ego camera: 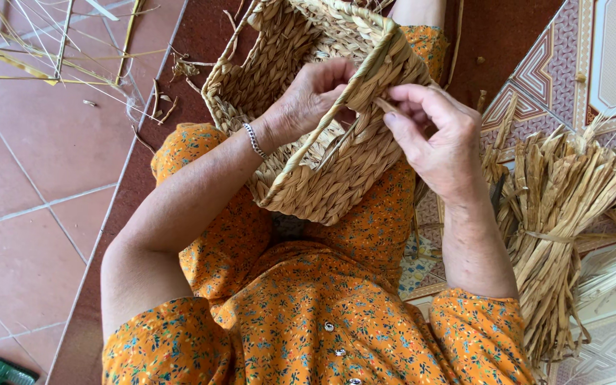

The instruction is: The person sits on the floor and weaves a rectangular basket using dried palm leaves. They interlace the leaves by hand, trim excess strands with scissors, and periodically rotate the basket to continue the weave. The basket is held and inspected at the end.

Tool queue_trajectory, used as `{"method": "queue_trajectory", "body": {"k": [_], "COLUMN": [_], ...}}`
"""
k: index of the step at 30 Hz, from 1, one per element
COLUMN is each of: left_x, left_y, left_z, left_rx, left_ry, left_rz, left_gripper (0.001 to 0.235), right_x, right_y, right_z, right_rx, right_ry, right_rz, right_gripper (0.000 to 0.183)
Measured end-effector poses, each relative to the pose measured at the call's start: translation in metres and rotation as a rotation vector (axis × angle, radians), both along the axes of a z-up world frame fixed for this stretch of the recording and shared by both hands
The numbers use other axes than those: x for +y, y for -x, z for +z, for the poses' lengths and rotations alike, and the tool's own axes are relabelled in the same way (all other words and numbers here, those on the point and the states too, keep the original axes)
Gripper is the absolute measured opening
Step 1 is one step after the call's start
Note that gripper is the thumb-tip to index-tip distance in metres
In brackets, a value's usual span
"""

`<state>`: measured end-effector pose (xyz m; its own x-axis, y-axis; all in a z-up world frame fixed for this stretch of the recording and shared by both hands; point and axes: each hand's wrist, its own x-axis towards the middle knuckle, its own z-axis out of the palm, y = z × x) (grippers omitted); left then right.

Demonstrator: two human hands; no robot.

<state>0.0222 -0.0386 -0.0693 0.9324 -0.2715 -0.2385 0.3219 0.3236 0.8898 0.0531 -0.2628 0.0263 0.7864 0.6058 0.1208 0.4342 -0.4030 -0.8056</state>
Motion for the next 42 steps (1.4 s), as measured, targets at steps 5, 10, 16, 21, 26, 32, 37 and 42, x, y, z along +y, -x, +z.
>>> {"method": "queue_trajectory", "body": {"k": [5, 10, 16, 21, 26, 32, 37, 42], "left_x": [0.01, 0.011, 0.01, 0.011, 0.02, 0.02, 0.018, 0.016], "left_y": [0.016, 0.017, 0.014, 0.025, 0.036, 0.031, 0.03, 0.033], "left_z": [0.001, 0.0, 0.001, 0.006, 0.005, 0.003, 0.006, 0.003], "left_rx": [0.087, 0.15, 0.173, 0.139, 0.037, -0.018, 0.056, 0.022], "left_ry": [-0.016, -0.096, -0.251, -0.101, 0.063, -0.036, -0.073, -0.034], "left_rz": [-0.046, -0.076, -0.091, -0.093, -0.145, -0.197, -0.207, -0.165], "left_gripper": [0.014, 0.014, 0.012, 0.013, 0.004, 0.01, 0.023, 0.024], "right_x": [-0.003, 0.002, 0.003, -0.002, -0.034, -0.051, -0.042, -0.029], "right_y": [-0.005, 0.0, -0.004, 0.0, 0.012, 0.02, 0.022, 0.007], "right_z": [0.01, 0.019, 0.021, 0.032, 0.052, 0.05, 0.037, 0.026], "right_rx": [-0.377, -0.476, -0.467, -0.464, -0.048, 0.213, 0.173, -0.096], "right_ry": [0.202, 0.244, 0.225, 0.217, 0.337, 0.011, -0.278, -0.16], "right_rz": [-0.002, 0.033, 0.08, 0.111, 0.112, 0.356, 0.275, 0.206], "right_gripper": [0.018, 0.017, 0.018, 0.015, 0.021, 0.023, 0.022, 0.014]}}
